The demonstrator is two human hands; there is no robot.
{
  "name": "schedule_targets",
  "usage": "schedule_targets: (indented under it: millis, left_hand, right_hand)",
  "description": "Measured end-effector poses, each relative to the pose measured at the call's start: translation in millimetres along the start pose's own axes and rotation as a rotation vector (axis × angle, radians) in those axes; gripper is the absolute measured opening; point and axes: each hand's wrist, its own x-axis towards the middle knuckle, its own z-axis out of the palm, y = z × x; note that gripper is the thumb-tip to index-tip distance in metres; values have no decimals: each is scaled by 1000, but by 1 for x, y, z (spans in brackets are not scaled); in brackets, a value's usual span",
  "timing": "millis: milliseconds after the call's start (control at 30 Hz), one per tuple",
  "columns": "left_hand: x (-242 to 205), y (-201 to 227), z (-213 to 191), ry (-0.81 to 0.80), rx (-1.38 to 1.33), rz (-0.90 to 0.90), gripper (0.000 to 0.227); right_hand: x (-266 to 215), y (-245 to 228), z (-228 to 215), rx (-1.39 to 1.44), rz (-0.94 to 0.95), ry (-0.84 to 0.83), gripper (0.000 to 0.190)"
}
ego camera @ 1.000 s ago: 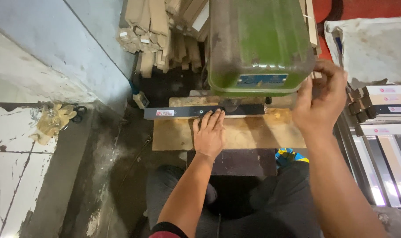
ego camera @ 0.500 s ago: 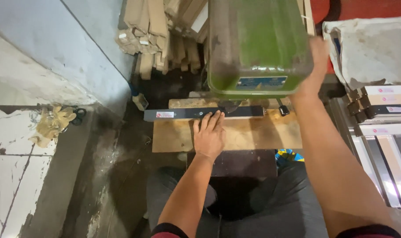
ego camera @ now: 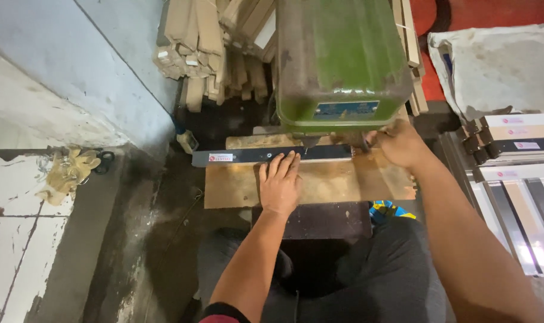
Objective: The person is using a punch machine to process long strips of material, picking them from a pile and stacking them after punching.
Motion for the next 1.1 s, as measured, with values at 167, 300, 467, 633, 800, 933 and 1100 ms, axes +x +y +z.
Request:
schedule_targets:
  millis: [167, 300, 467, 633, 800, 933, 1100]
  left_hand:
    - [6, 1, -17, -22, -99, -73, 44]
    - [7, -21, -40, 16, -60, -200, 39]
    - [-4, -108, -61, 106, 301, -471, 41]
    - [-17, -171, -69, 55, -224, -1088, 43]
    - [-23, -189, -91, 45, -238, -1070, 37]
    - [-14, -190, -117, 130, -284, -1115, 41]
    - [-20, -200, -134, 138, -264, -1195, 39]
  right_hand:
    - [-47, -41, 5, 73, 174, 15, 21]
    - [-66, -47, 40, 110, 444, 2, 40]
    - [-54, -23, 86, 563, 454, 116, 42]
    - [-60, -42, 92, 213, 337, 227, 36]
    - [-63, -42, 120, 92, 306, 237, 40]
    - [-63, -72, 138, 187, 288, 178, 42]
    - [-57, -90, 141, 183, 306, 103, 45]
